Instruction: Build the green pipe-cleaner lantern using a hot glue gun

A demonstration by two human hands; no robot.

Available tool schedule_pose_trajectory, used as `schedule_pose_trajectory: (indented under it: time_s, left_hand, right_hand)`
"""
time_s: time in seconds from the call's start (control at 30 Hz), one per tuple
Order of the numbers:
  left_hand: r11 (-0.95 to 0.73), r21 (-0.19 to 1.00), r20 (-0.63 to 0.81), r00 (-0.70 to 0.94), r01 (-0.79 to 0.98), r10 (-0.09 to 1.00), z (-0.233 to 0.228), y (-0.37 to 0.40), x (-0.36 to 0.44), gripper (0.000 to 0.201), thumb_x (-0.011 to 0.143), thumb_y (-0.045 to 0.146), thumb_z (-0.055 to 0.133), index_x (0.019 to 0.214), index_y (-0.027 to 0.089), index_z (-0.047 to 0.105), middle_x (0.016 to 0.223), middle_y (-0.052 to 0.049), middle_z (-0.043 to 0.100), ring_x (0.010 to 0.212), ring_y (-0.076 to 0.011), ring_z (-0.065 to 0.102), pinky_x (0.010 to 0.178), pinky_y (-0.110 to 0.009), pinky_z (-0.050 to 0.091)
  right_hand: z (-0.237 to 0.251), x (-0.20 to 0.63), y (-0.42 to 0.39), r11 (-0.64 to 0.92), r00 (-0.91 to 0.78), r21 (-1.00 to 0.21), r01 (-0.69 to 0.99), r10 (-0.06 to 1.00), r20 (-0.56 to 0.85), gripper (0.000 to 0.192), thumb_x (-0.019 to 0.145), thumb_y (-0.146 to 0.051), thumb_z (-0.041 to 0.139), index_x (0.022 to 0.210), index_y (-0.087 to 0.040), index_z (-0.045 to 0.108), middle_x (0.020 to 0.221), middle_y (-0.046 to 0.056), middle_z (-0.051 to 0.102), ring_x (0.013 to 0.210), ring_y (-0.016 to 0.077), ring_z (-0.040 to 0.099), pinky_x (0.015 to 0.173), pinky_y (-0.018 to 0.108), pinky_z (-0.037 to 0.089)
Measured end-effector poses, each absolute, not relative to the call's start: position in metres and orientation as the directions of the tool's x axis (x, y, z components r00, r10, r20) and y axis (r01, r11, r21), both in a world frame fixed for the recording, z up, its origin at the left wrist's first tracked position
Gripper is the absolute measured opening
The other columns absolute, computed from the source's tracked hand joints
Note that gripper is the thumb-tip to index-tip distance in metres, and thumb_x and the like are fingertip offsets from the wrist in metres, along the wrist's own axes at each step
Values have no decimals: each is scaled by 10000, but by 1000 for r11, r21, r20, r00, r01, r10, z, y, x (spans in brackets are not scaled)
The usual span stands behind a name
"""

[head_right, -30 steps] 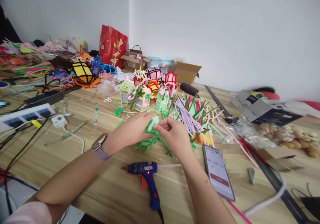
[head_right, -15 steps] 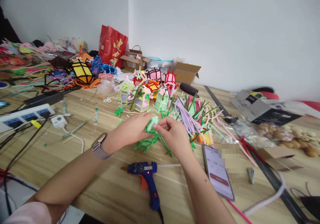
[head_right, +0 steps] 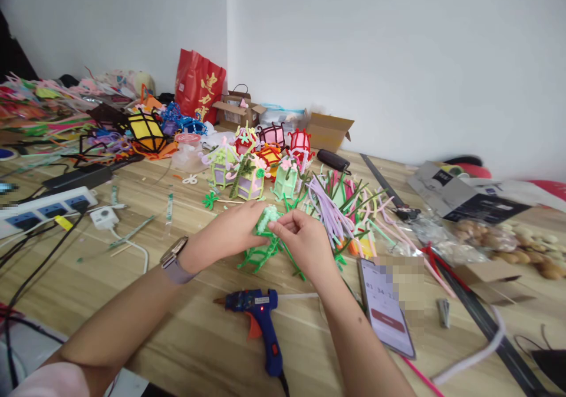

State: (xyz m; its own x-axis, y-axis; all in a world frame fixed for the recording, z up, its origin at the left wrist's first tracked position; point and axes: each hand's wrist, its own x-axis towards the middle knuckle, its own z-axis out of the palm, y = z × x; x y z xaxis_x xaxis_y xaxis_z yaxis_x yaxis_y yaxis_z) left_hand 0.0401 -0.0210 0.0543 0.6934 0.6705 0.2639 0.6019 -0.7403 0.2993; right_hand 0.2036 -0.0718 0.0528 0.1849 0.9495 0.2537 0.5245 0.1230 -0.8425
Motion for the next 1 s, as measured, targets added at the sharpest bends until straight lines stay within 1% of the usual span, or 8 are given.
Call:
schedule_pose_trajectory:
  time_s: [0.27,0.43,0.5,0.57,0.63,0.73,0.87,1.0]
  left_hand:
    - [-729,301,201,707,615,679,60,-20,37,389,813,351,673,1115,156,524,1147,-137,625,1078,-309,612,889,-418,497]
    - [-748,353,183,743,562,644,69,-11,28,560,719,431,765,1164,158,563,1239,-130,599,1213,-310,533,988,-400,447]
    - [-768,381,214,760,514,614,71,-7,25,581,745,418,748,1234,172,551,1287,-116,589,1257,-287,506,1035,-388,416]
    - [-779,421,277,752,465,598,71,-4,24,496,822,390,674,1263,197,553,1300,-93,597,1268,-251,505,1061,-370,396]
    - [-772,472,332,725,426,603,70,-4,24,366,893,342,582,1234,211,588,1268,-69,629,1227,-215,540,1053,-345,403]
    - [-771,516,358,723,374,591,71,-6,27,301,932,243,503,1207,219,623,1212,-46,664,1139,-184,589,1006,-320,435]
    - [-789,473,343,744,391,574,76,-11,30,277,931,202,489,1126,238,683,1033,-35,684,1017,-189,618,918,-315,470]
    - [-800,424,359,733,424,578,77,-12,31,253,903,188,533,1088,236,699,954,-32,674,942,-193,618,864,-315,474]
  right_hand:
    - [52,203,-71,142,175,-833,535,946,274,412,620,-602,744,602,-209,621,495,-16,576,446,129,459,442,261,328]
    - [52,201,-70,145,170,-830,538,946,275,407,635,-598,736,611,-207,623,489,-20,566,442,127,454,438,259,323]
    - [52,201,-69,141,169,-831,537,948,270,410,635,-598,736,615,-205,622,481,-26,552,441,125,448,441,259,323]
    - [51,201,-68,138,172,-832,537,948,268,413,636,-599,735,623,-201,624,484,-28,547,445,123,444,448,259,321]
    - [51,200,-68,139,168,-832,537,949,267,408,642,-594,733,631,-200,626,495,-26,551,454,123,444,456,258,320]
    - [50,199,-69,151,158,-836,528,950,271,390,655,-577,729,624,-206,612,500,-26,553,457,121,439,459,255,314]
    - [51,198,-70,161,149,-823,544,947,284,359,672,-542,713,600,-209,597,477,-38,513,443,114,410,452,254,294]
    - [51,198,-69,154,150,-826,543,949,276,377,656,-560,719,607,-203,607,477,-41,503,446,113,403,456,253,292]
